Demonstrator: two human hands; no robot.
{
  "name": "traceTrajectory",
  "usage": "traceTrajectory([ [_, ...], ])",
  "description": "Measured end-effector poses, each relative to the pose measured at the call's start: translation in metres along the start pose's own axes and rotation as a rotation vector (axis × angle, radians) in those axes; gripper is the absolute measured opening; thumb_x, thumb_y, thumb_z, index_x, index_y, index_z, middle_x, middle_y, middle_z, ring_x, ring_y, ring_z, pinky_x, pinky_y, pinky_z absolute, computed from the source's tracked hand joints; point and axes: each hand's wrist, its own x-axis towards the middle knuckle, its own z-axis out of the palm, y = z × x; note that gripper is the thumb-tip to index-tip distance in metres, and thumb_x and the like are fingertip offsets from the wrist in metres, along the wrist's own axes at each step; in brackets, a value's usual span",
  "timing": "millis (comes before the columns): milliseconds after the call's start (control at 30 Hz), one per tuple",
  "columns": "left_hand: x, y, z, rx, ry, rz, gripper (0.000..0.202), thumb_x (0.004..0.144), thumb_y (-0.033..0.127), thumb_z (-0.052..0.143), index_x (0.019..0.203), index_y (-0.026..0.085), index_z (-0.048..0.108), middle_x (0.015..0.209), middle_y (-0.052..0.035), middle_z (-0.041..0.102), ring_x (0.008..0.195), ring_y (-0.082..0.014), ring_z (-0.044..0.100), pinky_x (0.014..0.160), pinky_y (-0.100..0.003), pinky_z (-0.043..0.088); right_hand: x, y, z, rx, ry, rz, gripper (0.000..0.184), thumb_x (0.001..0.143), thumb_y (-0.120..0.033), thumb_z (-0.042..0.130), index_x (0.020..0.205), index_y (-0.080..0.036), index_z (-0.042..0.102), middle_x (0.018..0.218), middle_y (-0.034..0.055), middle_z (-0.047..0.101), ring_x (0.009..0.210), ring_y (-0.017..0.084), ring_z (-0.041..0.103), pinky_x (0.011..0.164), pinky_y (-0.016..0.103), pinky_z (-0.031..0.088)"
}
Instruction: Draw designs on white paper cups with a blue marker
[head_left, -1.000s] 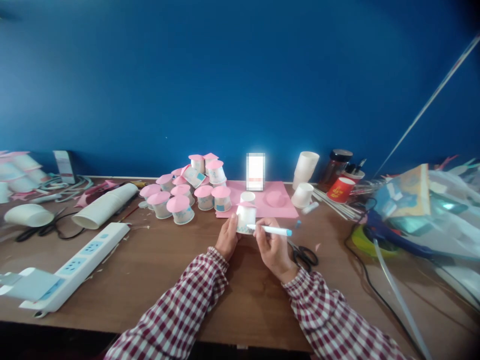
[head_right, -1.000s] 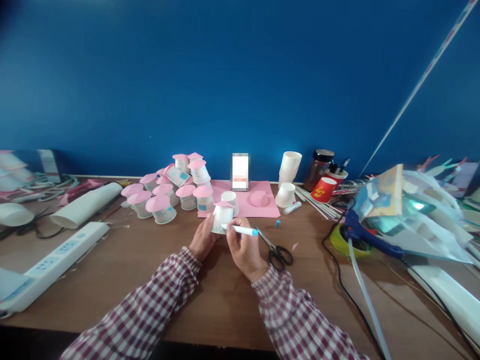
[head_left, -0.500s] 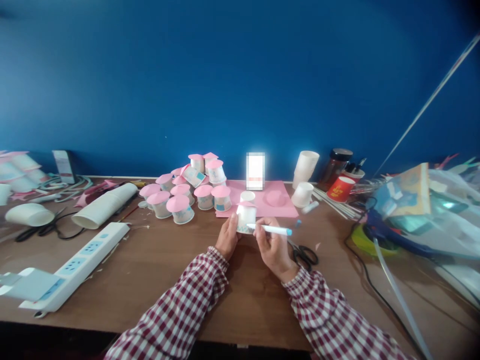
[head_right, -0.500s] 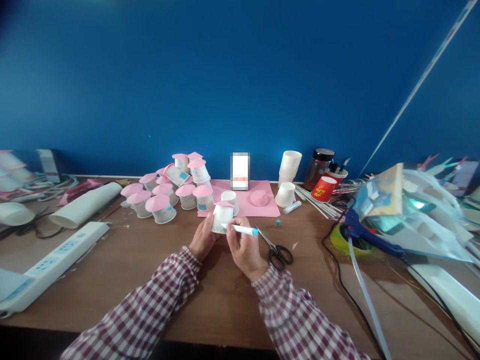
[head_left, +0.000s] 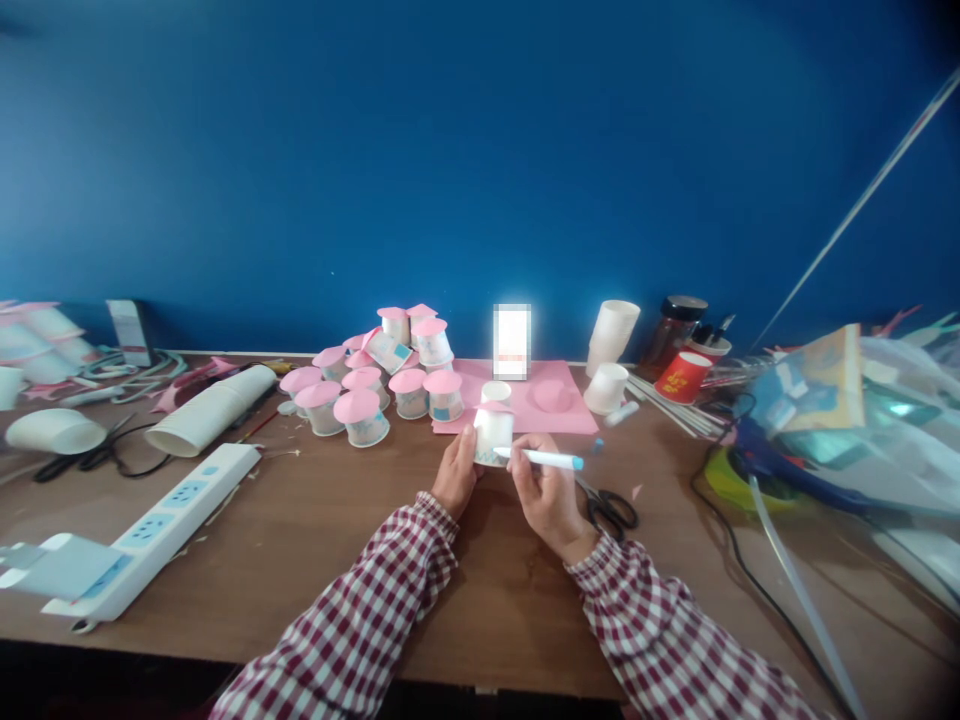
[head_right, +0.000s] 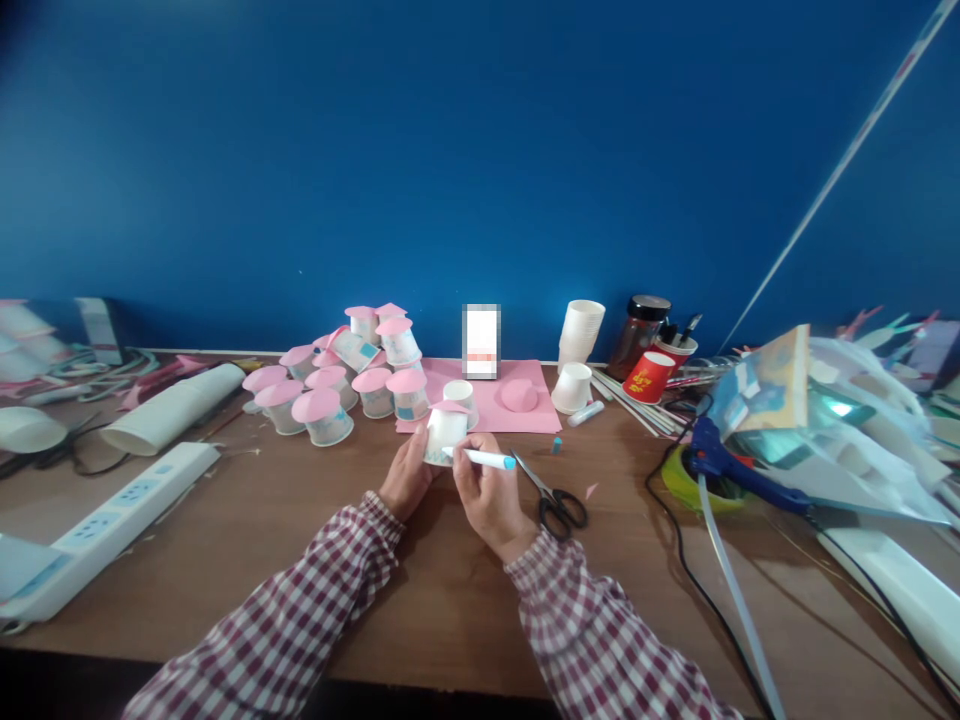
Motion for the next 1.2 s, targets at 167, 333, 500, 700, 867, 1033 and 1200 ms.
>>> traceTrajectory([
  [167,0.0003,-0.0001,0.0005,-0.041,0.000,-0.018,0.052,0.082,0.059,0.043,0.093,0.011,0.059,0.062,-0.0058,0.057,0.059,-0.0166,0.053,0.052,-0.027,0.041,-0.0001,0.0010,0.0009,0.006,0.000,0.004,0.011,0.091,-0.026,0.042,0.088,-0.019,0.050,0.076,0.0043,0.057,0.066,0.015,0.056,0.062,0.027,0.049],
  [333,-0.0001,0.0003,0.0007,-0.052,0.001,-0.015,0.052,0.082,0.058,0.044,0.096,0.011,0.060,0.066,-0.0075,0.060,0.063,-0.0179,0.056,0.054,-0.027,0.043,0.0009,0.0007,0.0006,0.002,-0.004,-0.003,0.012,0.091,-0.026,0.041,0.087,-0.019,0.050,0.077,0.0046,0.057,0.066,0.015,0.055,0.063,0.027,0.047],
  [500,-0.0006,0.0017,0.0018,-0.051,0.013,-0.017,0.053,0.081,0.058,0.045,0.098,0.010,0.060,0.068,-0.0083,0.061,0.065,-0.0187,0.057,0.056,-0.027,0.044,0.0016,0.0007,0.0000,-0.011,-0.008,-0.007,0.012,0.091,-0.026,0.041,0.086,-0.019,0.050,0.074,0.0031,0.056,0.065,0.015,0.055,0.063,0.027,0.047],
  [700,-0.0008,0.0023,0.0020,-0.049,0.016,-0.010,0.053,0.081,0.058,0.045,0.098,0.010,0.060,0.069,-0.0086,0.062,0.066,-0.0188,0.057,0.057,-0.028,0.044,0.0021,-0.0012,-0.0008,-0.030,0.004,-0.029,0.012,0.091,-0.024,0.041,0.086,-0.018,0.050,0.076,0.0046,0.058,0.067,0.015,0.056,0.064,0.028,0.047],
  [867,-0.0011,0.0026,0.0021,-0.051,0.014,-0.008,0.054,0.081,0.059,0.045,0.098,0.010,0.060,0.070,-0.0084,0.062,0.066,-0.0188,0.057,0.057,-0.028,0.044,0.0021,-0.0023,-0.0013,-0.017,-0.007,-0.012,0.013,0.091,-0.024,0.040,0.086,-0.018,0.050,0.077,0.0050,0.058,0.066,0.015,0.056,0.063,0.028,0.047],
  [1033,-0.0010,0.0030,0.0011,-0.029,-0.003,-0.005,0.054,0.082,0.059,0.043,0.099,0.010,0.060,0.073,-0.0089,0.062,0.068,-0.0189,0.057,0.058,-0.028,0.045,0.0019,-0.0014,-0.0009,-0.004,-0.016,0.004,0.011,0.091,-0.025,0.041,0.087,-0.019,0.050,0.078,0.0050,0.058,0.067,0.016,0.056,0.063,0.028,0.048],
  [1200,-0.0020,0.0049,0.0008,-0.030,-0.031,0.001,0.056,0.083,0.059,0.041,0.102,0.010,0.060,0.075,-0.0101,0.063,0.070,-0.0197,0.058,0.060,-0.029,0.046,0.0014,-0.0008,-0.0004,-0.006,-0.013,0.012,0.011,0.091,-0.025,0.042,0.088,-0.019,0.050,0.079,0.0055,0.058,0.069,0.017,0.057,0.065,0.029,0.049],
])
